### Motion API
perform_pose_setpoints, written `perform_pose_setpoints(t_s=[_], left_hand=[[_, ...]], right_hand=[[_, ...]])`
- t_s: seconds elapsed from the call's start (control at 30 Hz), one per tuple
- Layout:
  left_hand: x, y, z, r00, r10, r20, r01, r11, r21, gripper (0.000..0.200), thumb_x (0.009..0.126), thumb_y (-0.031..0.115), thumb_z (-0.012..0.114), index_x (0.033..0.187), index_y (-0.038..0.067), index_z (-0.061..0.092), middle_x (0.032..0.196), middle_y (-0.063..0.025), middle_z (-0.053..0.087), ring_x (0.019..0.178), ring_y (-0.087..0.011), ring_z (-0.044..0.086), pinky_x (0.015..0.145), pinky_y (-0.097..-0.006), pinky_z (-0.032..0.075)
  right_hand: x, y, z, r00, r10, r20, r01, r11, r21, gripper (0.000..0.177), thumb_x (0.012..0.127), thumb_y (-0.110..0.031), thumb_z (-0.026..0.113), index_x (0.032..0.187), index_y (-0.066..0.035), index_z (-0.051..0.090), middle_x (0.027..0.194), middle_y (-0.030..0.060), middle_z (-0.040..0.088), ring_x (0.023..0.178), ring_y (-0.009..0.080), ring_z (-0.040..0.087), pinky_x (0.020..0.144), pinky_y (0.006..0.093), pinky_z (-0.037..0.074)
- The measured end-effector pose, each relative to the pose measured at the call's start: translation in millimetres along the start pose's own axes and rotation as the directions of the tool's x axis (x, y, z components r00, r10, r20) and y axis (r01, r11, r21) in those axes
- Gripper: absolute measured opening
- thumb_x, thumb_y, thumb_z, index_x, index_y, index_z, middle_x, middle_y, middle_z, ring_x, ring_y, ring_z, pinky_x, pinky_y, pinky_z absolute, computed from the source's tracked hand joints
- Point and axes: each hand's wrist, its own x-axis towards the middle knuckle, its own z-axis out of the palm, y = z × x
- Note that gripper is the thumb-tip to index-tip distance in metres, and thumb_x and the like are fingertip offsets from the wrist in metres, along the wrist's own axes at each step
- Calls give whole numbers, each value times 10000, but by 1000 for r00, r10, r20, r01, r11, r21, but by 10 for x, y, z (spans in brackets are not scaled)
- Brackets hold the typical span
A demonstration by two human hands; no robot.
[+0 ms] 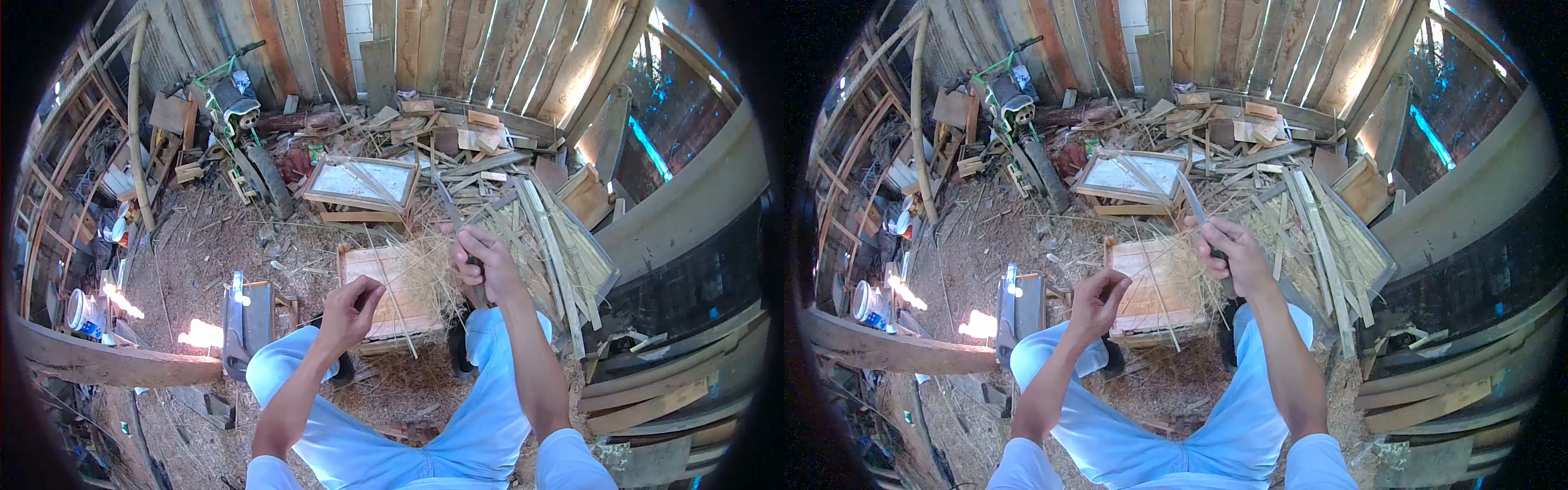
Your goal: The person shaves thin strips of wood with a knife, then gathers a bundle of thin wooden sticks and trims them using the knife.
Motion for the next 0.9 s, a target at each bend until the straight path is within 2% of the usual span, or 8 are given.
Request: perform_pose_setpoints(t_s=[0.2,0.3,0.43,0.57,0.67,0.77,0.83,0.9], left_hand=[[11,2,45,999,49,6,-49,998,32,63,864,49,621,843,-8,606,562,-35,494,487,-73,401,457,-253,318],[14,20,77,997,74,10,-74,996,47,44,860,39,620,852,-4,613,569,-38,503,487,-73,404,450,-253,316],[0,51,76,998,62,2,-62,997,43,47,858,47,630,857,1,618,576,-42,512,484,-78,406,445,-255,316],[11,19,113,993,116,-13,-116,992,53,64,862,65,634,855,3,618,575,-45,507,478,-86,402,446,-259,314],[32,64,103,995,96,11,-96,995,38,70,866,73,630,851,5,617,574,-53,506,479,-87,406,448,-261,321],[21,46,61,995,100,21,-101,993,55,74,864,76,631,846,5,616,577,-64,517,477,-92,422,451,-264,331],[-15,-22,12,996,90,6,-90,994,62,71,861,73,632,844,5,616,577,-66,518,477,-97,429,454,-264,337],[-37,-36,-4,997,80,-5,-79,994,70,69,859,70,633,843,6,616,576,-68,520,477,-102,437,457,-265,343]], right_hand=[[-20,24,35,999,-30,-31,30,1000,4,348,962,-202,505,1243,3,501,716,-12,501,468,18,355,388,154,258],[-29,129,176,975,106,195,-95,993,-66,382,961,-249,515,1250,0,488,686,-14,480,474,15,359,390,156,258],[33,245,199,951,172,258,-140,980,-140,370,963,-261,514,1178,39,530,715,-1,512,478,18,362,395,162,260],[13,181,182,960,172,221,-132,974,-185,373,962,-260,517,1164,54,533,718,0,515,477,19,364,394,162,260],[-7,116,150,968,152,202,-108,971,-214,369,960,-251,520,1159,60,533,716,-1,512,475,20,363,390,164,256],[-37,12,62,984,123,132,-97,978,-187,324,968,-242,501,1109,42,566,713,-18,511,482,11,374,390,151,267],[-61,-74,-74,999,5,41,0,992,-130,320,965,-250,509,1095,37,566,708,-19,498,482,11,370,386,153,264],[-79,-158,-173,1000,-5,16,7,995,-95,321,962,-255,513,1090,35,565,705,-21,491,479,11,365,385,153,263]])
